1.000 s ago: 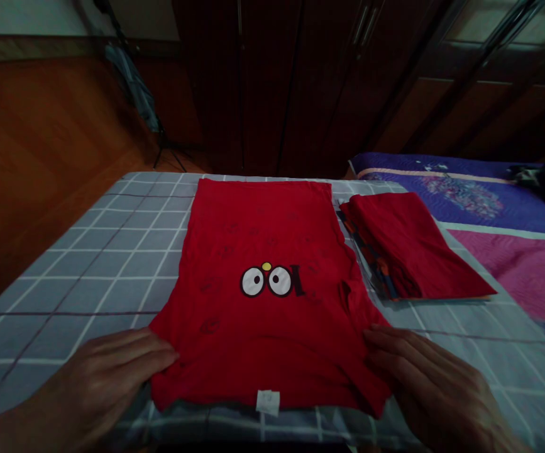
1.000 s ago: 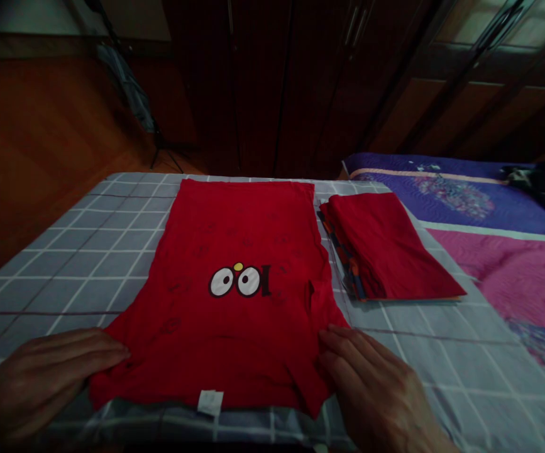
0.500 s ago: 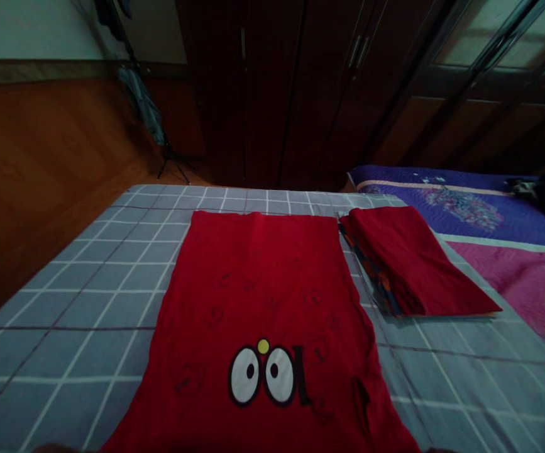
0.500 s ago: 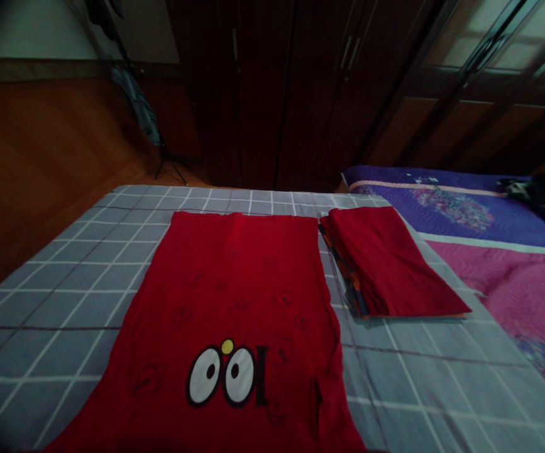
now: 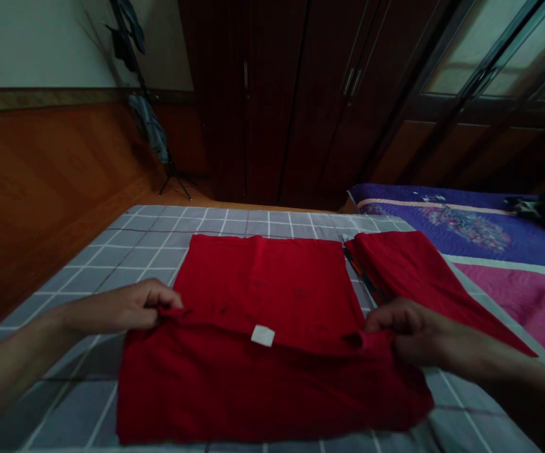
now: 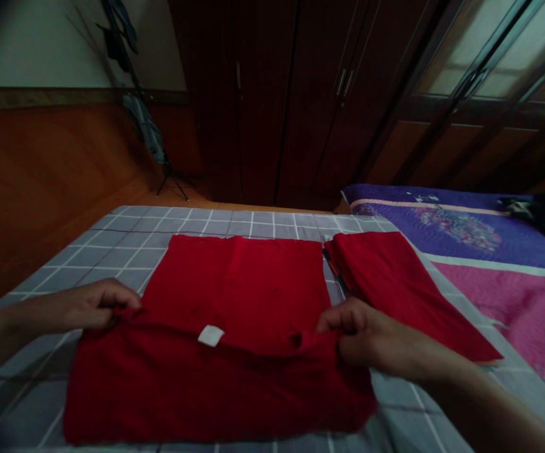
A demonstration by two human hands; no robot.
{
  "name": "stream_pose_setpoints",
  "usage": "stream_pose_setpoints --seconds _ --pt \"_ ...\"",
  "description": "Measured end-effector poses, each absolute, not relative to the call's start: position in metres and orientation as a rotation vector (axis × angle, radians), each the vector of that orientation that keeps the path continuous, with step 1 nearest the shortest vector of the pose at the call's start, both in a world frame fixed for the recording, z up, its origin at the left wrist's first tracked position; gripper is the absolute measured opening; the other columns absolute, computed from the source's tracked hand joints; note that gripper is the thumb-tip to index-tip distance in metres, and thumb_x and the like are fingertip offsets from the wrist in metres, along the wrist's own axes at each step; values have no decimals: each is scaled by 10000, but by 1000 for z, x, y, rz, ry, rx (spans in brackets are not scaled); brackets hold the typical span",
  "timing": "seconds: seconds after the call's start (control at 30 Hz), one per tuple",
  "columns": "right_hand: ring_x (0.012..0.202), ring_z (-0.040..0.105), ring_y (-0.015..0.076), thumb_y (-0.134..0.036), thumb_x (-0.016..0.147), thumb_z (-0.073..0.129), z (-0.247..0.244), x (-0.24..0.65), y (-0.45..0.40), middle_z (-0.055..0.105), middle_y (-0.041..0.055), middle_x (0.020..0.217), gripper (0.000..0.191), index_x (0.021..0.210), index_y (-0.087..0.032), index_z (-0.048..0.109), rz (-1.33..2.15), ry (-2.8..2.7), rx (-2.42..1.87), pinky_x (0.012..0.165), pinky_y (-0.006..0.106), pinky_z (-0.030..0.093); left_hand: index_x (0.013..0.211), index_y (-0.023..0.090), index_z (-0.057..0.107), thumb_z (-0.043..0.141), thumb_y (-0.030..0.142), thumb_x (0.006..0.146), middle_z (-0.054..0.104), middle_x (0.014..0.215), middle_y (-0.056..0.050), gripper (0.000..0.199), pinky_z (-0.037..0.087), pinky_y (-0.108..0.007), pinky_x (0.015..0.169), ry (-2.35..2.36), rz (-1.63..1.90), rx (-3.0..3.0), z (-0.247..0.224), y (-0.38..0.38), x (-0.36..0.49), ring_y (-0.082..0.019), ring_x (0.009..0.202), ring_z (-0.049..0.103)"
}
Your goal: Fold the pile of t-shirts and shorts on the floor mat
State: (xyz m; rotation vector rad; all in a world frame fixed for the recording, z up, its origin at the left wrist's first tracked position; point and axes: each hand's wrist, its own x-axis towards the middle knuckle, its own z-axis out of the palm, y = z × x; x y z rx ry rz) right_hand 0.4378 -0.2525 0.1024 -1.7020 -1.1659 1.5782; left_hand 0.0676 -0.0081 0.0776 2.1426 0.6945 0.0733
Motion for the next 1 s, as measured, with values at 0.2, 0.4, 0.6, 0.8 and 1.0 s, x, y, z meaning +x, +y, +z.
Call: stream_pose_setpoints --seconds 0.2,0.4,0.6,0.8,1.0 --pt "438 482 93 -159 473 499 104 490 -145 621 6 573 245 670 -150 644 1561 -1070 -1674 407 191 348 828 162 705 574 118 553 707 820 -26 308 456 -206 573 659 -1 1545 71 80 133 -154 652 610" --pt "338 292 45 -169 442 463 39 522 -83 425 -55 400 100 524 -159 520 1491 -1064 -1780 340 184 170 871 143 645 620 119 600 690 788 -14 273 452 -198 561 710 96 1476 23 131 166 -127 626 613" --pt "453 462 62 -203 574 600 27 524 -90 589 -24 590 158 722 -148 597 1494 -1048 -1736 419 173 317 1081 153 579 705 229 722 697 968 -70 388 501 -273 730 664 170 1369 0 133 155 -175 806 663" --pt "657 621 144 -315 644 726 33 526 -95 686 26 789 284 851 -150 622 1460 -1029 -1714 586 235 471 1060 153 596 717 245 751 694 994 -71 344 492 -267 747 638 137 1465 15 137 152 -166 822 652" --pt "622 630 150 -306 627 713 21 530 -84 695 33 752 277 845 -157 629 1407 -904 -1742 563 239 484 1046 158 594 696 259 775 684 1021 -64 306 477 -259 761 685 162 1505 15 142 151 -157 844 637"
